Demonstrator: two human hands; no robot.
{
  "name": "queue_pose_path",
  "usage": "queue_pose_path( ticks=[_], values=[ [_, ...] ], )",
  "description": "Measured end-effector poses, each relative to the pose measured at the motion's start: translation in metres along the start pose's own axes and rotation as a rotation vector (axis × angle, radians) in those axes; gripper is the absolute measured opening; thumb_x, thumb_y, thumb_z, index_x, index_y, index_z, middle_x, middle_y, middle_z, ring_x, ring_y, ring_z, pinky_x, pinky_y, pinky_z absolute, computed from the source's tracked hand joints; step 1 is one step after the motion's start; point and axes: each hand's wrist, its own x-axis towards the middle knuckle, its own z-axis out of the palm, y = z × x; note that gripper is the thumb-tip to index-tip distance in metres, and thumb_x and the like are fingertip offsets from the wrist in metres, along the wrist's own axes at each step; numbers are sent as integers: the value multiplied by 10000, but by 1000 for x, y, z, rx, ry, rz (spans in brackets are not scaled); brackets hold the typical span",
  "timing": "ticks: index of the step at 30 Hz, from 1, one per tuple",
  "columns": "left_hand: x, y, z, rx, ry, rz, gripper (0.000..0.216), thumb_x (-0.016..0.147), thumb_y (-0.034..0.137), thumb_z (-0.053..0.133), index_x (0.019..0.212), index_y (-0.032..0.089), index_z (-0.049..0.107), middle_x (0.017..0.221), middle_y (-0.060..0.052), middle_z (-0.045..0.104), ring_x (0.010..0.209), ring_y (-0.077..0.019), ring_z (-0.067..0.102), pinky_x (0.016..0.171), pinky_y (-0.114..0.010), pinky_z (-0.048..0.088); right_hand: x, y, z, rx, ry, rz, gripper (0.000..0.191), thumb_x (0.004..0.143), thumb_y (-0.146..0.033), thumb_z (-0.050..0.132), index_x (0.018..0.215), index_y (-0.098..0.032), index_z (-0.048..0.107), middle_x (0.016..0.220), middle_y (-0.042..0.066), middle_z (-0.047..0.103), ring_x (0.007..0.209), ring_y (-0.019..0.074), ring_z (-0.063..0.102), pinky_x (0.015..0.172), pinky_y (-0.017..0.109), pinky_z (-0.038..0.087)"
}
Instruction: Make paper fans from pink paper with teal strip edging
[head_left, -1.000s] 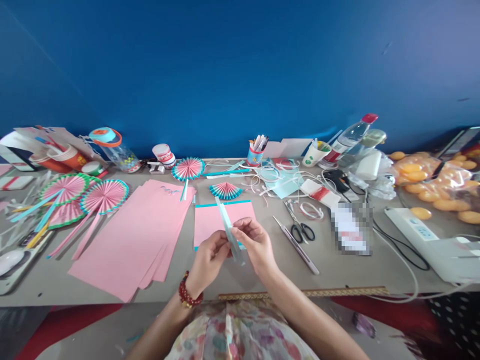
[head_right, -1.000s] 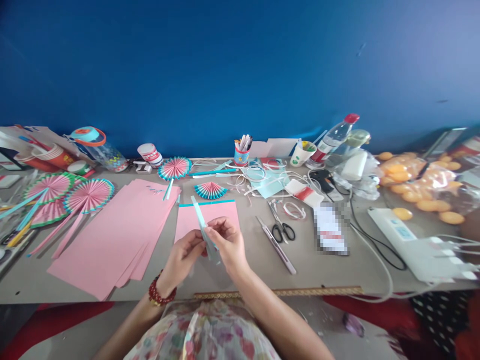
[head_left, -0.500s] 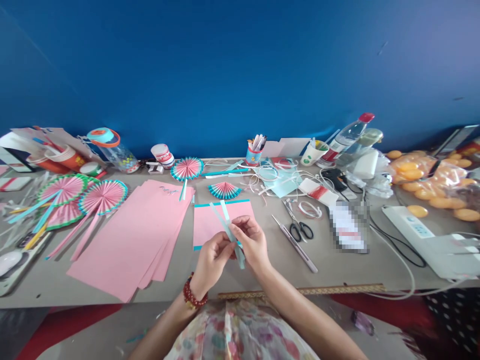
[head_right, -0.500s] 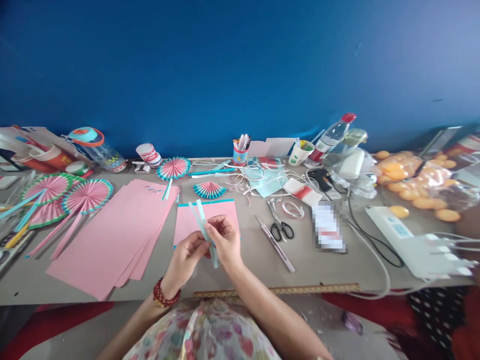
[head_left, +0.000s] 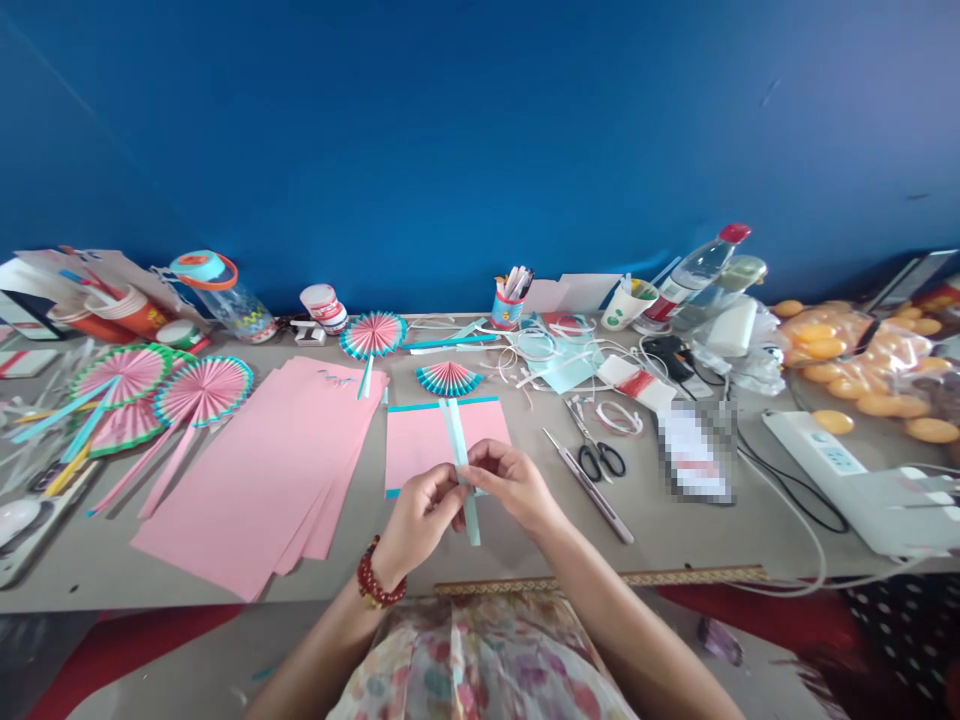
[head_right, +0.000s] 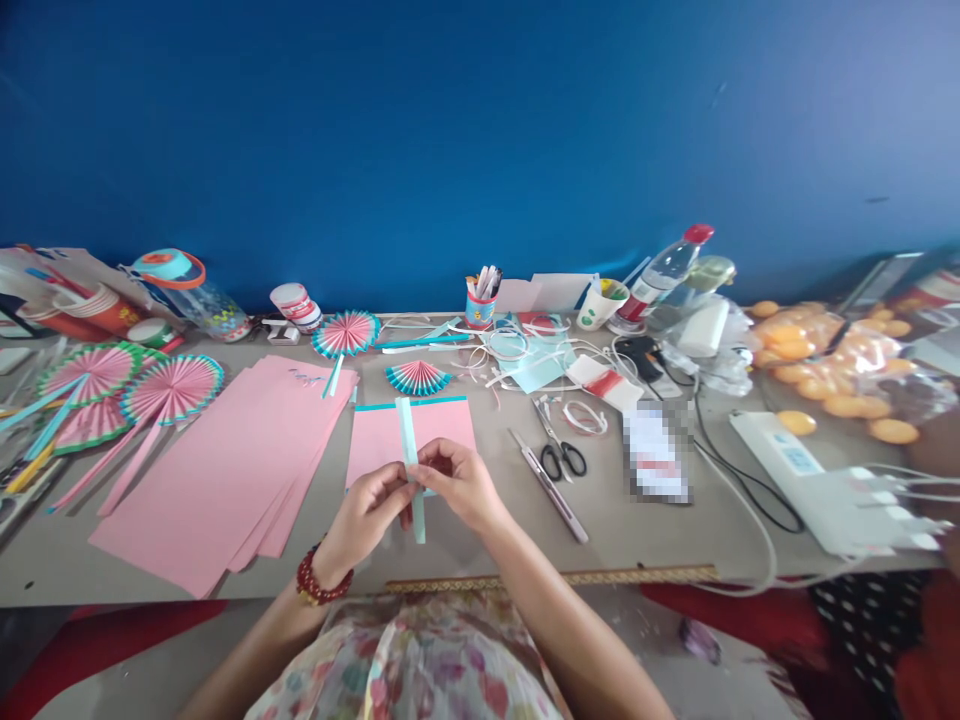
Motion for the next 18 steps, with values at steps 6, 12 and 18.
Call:
queue_pose_path(
  ticks=[6, 12, 18],
  values=[
    [0, -1, 1, -47, -17, -13, 228, 902, 391, 597, 851, 169, 611, 609, 18, 626, 531, -119, 603, 552, -217, 472, 2, -5, 1, -39, 97, -14, 345, 710, -464, 800, 744, -190, 593, 650, -50, 542, 582, 96, 470, 565, 225, 368],
    [0, -4, 1, -59, -14, -21, 260, 899, 406, 608, 820, 159, 607, 615, 13, 632, 525, -112, 608, 560, -214, 476, 5, -8, -1, -20, 91, -23, 341, 719, -463, 797, 738, -191, 593, 613, -55, 529, 563, 93, 461, 552, 222, 367],
    [-1, -2, 1, 11, 14, -2, 241, 920, 385, 577, 822, 166, 604, 614, 19, 617, 526, -104, 590, 558, -206, 470, 6, -8, 0, -74, 113, -31, 359, 763, -509, 746, 712, -198, 574, 579, -50, 535, 540, 103, 478, 539, 229, 386]
  ],
)
